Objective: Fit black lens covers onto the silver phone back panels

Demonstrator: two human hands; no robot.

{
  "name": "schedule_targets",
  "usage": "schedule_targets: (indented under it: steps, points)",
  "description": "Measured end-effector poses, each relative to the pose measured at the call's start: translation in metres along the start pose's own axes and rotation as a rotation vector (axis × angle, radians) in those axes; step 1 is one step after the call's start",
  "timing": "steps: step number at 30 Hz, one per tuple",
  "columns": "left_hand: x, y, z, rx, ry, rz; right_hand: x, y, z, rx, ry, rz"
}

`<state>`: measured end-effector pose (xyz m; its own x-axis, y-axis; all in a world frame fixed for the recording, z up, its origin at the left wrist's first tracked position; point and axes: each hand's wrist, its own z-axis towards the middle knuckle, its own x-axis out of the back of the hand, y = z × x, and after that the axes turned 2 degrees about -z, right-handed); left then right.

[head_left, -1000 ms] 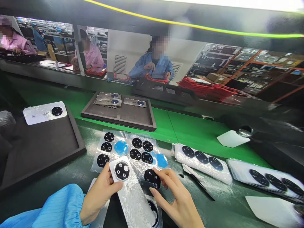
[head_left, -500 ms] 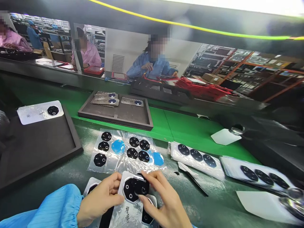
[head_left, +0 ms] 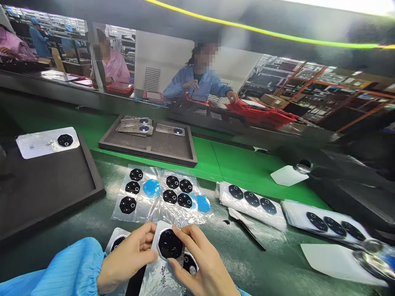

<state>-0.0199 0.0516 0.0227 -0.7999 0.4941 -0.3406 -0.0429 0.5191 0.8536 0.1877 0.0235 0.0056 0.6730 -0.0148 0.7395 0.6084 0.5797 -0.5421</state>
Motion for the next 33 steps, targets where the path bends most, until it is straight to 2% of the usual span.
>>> schedule_targets:
  steps: [33]
  points:
    - [-0.0007,0.0029,-0.0011,0.015,0.012,0.01,0.0001,-0.0004,-0.0006,-0.029,-0.082,0.024]
